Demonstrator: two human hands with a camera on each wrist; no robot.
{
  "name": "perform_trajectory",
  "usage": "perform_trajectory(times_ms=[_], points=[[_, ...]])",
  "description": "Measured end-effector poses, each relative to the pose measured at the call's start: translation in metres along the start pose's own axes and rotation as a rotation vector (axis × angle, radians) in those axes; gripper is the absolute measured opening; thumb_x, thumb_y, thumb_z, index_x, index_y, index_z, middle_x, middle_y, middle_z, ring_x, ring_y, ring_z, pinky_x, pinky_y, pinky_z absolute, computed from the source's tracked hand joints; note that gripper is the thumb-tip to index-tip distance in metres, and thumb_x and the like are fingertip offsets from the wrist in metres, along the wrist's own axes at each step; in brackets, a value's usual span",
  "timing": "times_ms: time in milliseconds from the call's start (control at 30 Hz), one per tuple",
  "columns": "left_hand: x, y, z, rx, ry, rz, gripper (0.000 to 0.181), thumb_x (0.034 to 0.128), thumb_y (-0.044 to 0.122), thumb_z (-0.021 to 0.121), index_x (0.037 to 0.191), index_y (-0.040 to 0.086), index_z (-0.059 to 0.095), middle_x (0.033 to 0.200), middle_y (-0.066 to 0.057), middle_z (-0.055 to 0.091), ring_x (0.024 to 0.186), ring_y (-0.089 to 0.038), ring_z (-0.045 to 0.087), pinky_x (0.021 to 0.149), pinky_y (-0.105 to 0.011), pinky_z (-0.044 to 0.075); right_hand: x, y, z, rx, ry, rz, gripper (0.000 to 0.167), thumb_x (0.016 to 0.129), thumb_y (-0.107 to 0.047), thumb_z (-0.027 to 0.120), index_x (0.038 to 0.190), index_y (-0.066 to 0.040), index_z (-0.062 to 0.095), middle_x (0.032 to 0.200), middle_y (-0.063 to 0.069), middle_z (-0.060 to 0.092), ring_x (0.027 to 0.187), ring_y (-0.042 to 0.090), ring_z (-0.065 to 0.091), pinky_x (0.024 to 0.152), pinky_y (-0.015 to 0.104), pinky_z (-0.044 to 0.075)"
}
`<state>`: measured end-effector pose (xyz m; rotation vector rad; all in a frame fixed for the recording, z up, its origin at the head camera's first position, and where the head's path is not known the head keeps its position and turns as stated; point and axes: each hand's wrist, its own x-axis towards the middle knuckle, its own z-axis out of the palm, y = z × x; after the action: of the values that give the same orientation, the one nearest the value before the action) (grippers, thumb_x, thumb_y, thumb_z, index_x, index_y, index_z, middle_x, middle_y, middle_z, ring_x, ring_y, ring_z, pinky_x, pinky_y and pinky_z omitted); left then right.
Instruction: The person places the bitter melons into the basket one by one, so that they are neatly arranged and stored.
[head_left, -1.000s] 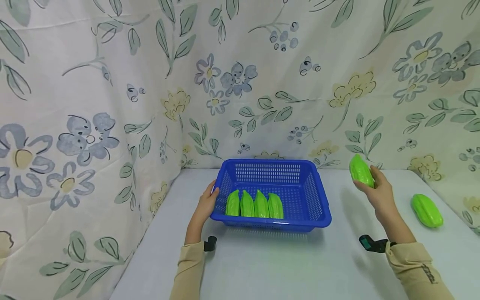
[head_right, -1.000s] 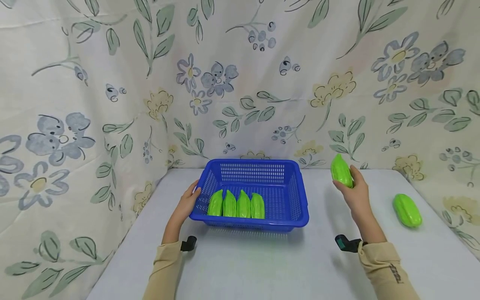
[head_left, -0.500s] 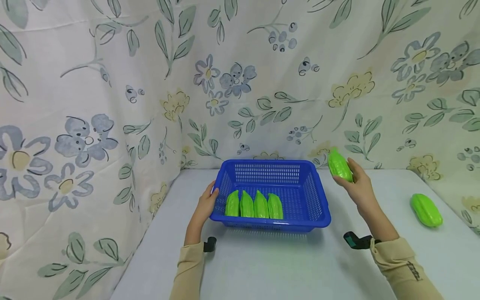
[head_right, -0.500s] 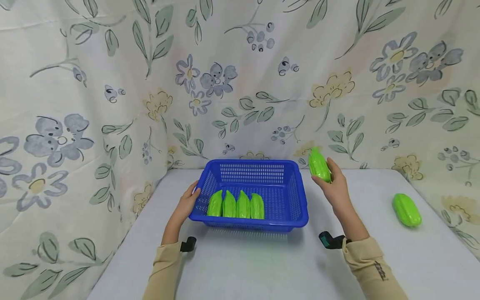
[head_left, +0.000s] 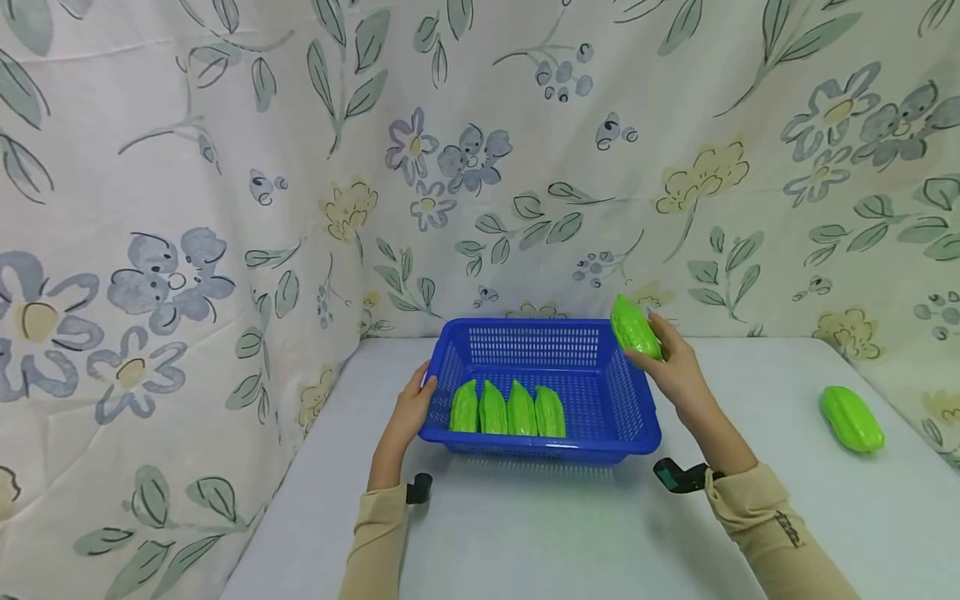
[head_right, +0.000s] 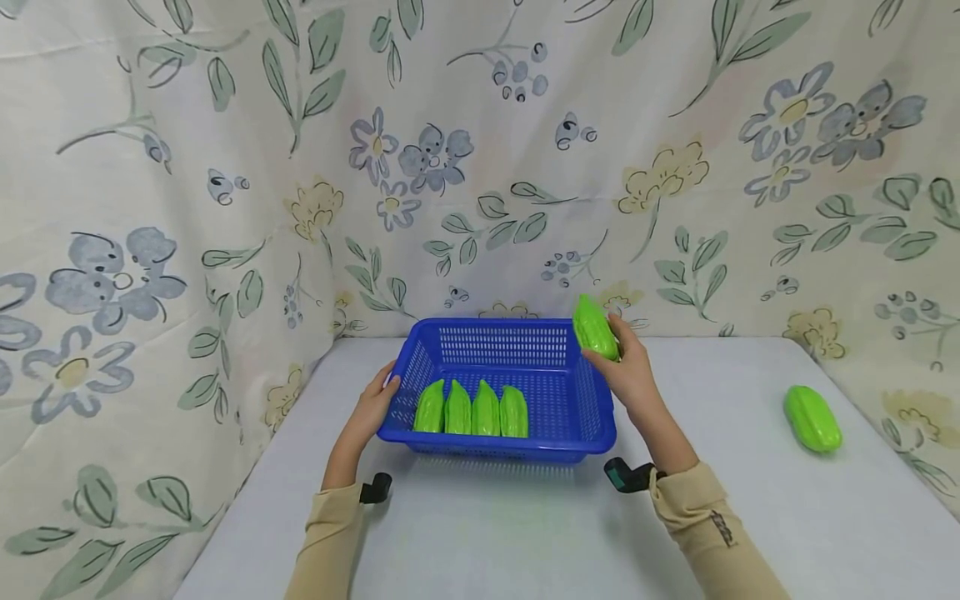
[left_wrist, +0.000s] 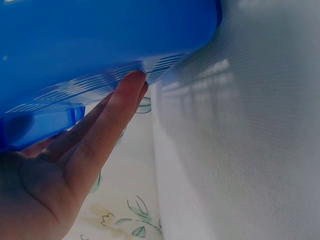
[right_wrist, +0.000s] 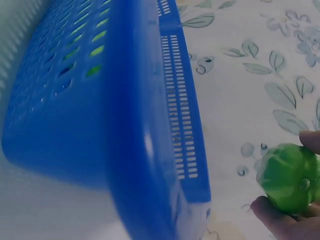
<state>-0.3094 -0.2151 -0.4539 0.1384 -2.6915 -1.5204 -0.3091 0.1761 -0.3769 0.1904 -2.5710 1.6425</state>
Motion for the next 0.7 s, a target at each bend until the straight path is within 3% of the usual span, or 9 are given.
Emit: perform_trajectory(times_ms=[700], points=[[0.0,0.002,0.0,0.011,-0.001,-0.003,0.053,0.1056,0.033,0.034,0.155,0.014,0.026,0.157,-0.021,0.031,0.145,-0.046,0.028,0.112,-0.067,0.027,0.008,-0.009,0.036,-0.006,-0.109,0.024,0.08,0.098,-0.019,0.059,0.157,-0.005,0.008,0.161,0.025,0.016,0.144,0.047,0.028,0.114,0.056,0.033]])
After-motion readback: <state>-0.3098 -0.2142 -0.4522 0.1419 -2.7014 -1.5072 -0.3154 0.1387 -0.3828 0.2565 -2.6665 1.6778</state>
